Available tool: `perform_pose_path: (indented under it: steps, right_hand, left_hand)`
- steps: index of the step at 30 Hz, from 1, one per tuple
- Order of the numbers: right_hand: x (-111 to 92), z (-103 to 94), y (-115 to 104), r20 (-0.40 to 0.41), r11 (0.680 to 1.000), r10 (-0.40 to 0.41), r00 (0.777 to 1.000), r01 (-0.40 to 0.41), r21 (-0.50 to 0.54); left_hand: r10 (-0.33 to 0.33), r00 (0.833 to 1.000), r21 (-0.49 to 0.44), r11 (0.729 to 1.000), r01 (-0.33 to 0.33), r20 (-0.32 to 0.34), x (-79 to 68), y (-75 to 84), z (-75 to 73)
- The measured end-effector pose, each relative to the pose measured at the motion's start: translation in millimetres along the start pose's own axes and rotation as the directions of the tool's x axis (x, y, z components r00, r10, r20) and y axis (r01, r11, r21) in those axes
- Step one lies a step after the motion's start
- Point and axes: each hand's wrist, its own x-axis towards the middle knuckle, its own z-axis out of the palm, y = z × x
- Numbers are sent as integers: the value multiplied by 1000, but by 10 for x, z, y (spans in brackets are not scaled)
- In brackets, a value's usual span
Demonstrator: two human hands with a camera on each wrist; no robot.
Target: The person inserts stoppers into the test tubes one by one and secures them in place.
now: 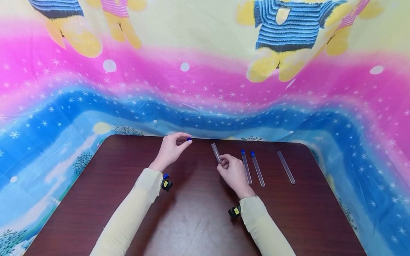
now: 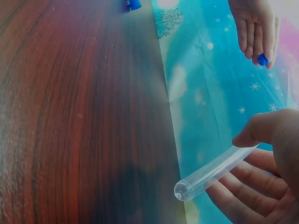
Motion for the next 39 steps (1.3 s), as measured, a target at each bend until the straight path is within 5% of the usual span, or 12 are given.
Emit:
perform_pose_path:
  steps: [39]
  right_hand:
    - [-55, 204, -165, 59, 995, -73, 996, 69, 66]
  left_hand:
    - [41, 999, -26, 999, -41, 22, -8, 79, 193]
